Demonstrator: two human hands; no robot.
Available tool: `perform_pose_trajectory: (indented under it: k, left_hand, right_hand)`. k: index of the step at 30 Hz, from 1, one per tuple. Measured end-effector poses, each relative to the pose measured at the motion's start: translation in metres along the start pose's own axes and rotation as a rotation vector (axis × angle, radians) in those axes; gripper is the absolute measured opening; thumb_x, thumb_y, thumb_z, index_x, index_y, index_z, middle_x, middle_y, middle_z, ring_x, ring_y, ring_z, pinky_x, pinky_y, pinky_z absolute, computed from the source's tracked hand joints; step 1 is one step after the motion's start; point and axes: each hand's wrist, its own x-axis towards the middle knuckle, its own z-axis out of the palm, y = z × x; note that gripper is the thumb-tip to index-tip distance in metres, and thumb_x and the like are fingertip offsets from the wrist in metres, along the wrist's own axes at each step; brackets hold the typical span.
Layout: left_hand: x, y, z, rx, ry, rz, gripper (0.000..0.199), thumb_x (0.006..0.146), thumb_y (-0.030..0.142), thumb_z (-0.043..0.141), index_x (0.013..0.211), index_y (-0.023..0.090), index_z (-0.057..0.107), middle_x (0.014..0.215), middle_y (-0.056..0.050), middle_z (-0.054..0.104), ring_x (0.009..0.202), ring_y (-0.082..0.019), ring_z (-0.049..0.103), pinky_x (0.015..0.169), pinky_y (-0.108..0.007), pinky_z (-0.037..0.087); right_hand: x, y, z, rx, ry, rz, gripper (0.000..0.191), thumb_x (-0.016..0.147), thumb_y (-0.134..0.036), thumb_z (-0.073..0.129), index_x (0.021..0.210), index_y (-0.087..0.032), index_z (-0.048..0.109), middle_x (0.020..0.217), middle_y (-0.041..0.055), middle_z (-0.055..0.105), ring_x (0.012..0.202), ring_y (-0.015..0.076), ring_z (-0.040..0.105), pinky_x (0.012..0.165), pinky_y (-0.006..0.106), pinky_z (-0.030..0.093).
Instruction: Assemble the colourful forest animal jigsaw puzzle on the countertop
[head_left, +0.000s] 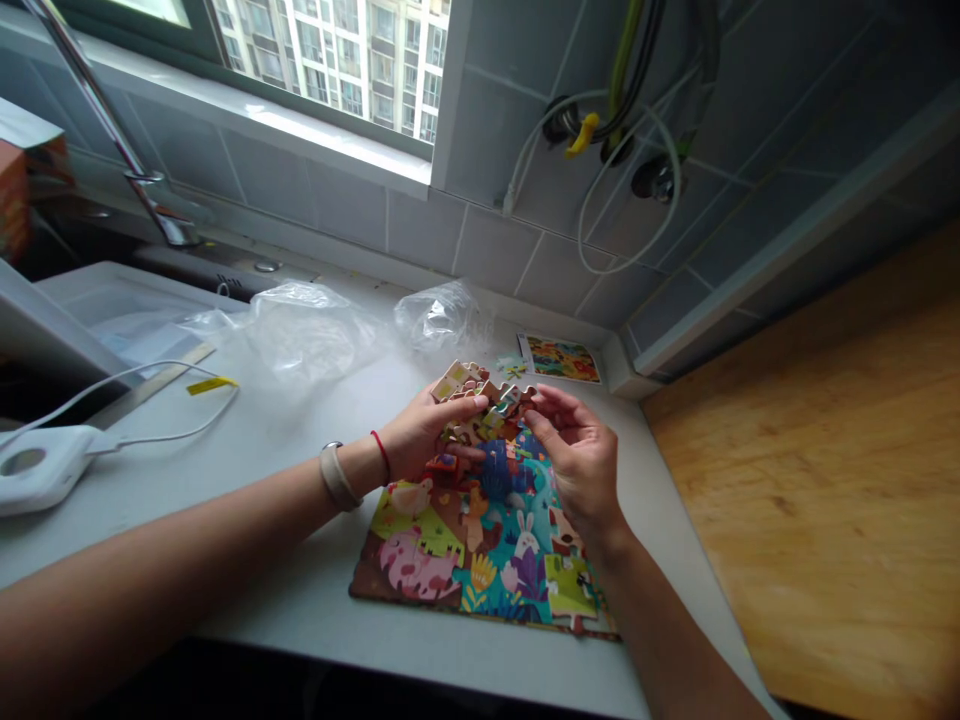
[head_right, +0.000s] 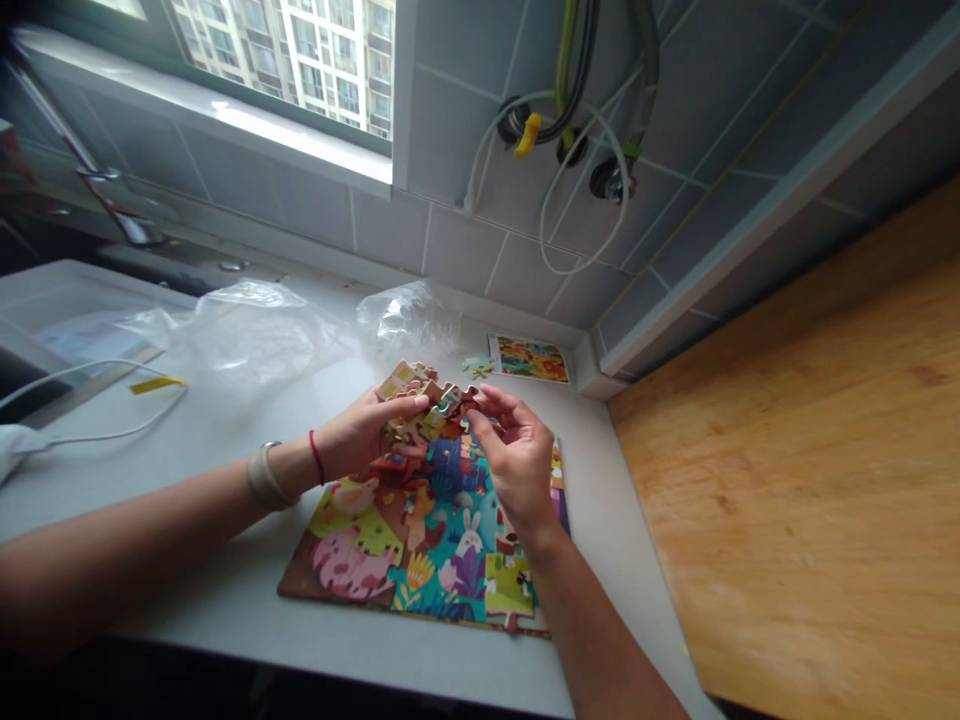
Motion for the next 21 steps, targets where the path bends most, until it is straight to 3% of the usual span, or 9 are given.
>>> perform_pose_trajectory:
  k: [6,8,11,13,15,17,21]
  left_hand:
    - [0.006,0.011,-0.005,-0.089,0.185,0.144,0.038,0.077,0.031,0.088,0.105,0.017,0.066,0.092,-0.005,0.072,0.074,-0.020,0.074,0.056,-0.030,0.066]
    - [0.007,0.013,-0.005,-0.101,0.225,0.148,0.037,0.077,0.031,0.086,0.104,0.017,0.066,0.093,-0.006,0.072,0.075,-0.021,0.075,0.052,-0.027,0.064]
    - [0.007,0.014,-0.005,-0.095,0.237,0.149,0.036,0.078,0.031,0.084,0.106,0.016,0.067,0.096,-0.008,0.072,0.078,-0.022,0.075,0.052,-0.028,0.065]
    - [0.007,0.013,-0.004,-0.090,0.236,0.144,0.034,0.079,0.030,0.084,0.105,0.016,0.067,0.091,-0.006,0.072,0.074,-0.021,0.075,0.053,-0.029,0.065]
    - [0.007,0.012,-0.004,-0.085,0.237,0.131,0.034,0.079,0.030,0.084,0.104,0.016,0.067,0.088,-0.006,0.071,0.069,-0.019,0.073,0.053,-0.028,0.064]
    - [0.007,0.012,-0.004,-0.081,0.233,0.127,0.035,0.078,0.031,0.085,0.105,0.016,0.068,0.089,-0.006,0.072,0.068,-0.019,0.073,0.051,-0.027,0.064]
    - [0.008,0.011,-0.005,-0.076,0.228,0.146,0.036,0.078,0.031,0.085,0.106,0.016,0.069,0.092,-0.007,0.072,0.071,-0.021,0.074,0.054,-0.030,0.065]
  right_hand:
    - [0.017,0.007,-0.017,0.110,0.082,0.053,0.026,0.080,-0.040,0.083,0.101,-0.025,0.077,0.100,0.0045,0.079,0.088,0.0206,0.073,0.087,0.038,0.062]
    - [0.018,0.009,-0.020,0.041,-0.021,0.095,0.027,0.081,-0.042,0.082,0.101,-0.024,0.077,0.098,0.0054,0.079,0.089,0.0218,0.074,0.088,0.038,0.061]
    - [0.014,0.010,-0.019,-0.143,-0.356,0.163,0.037,0.083,-0.044,0.081,0.114,-0.024,0.077,0.101,0.0077,0.081,0.090,0.0246,0.075,0.089,0.043,0.061]
    - [0.011,0.010,-0.016,-0.331,-0.503,0.079,0.038,0.085,-0.041,0.080,0.119,-0.025,0.076,0.110,0.0090,0.080,0.098,0.0267,0.074,0.095,0.047,0.059]
    - [0.011,0.009,-0.016,-0.520,-0.493,-0.112,0.031,0.088,-0.036,0.076,0.117,-0.026,0.077,0.119,0.0098,0.077,0.111,0.0282,0.070,0.105,0.048,0.054]
    - [0.014,0.007,-0.019,-0.638,-0.440,-0.242,0.023,0.092,-0.035,0.071,0.112,-0.025,0.078,0.117,0.0100,0.076,0.112,0.0275,0.069,0.105,0.045,0.052]
    - [0.016,-0.003,-0.030,-0.821,-0.542,-0.158,0.024,0.093,-0.048,0.073,0.094,-0.023,0.076,0.094,0.0068,0.076,0.087,0.0238,0.069,0.082,0.037,0.053]
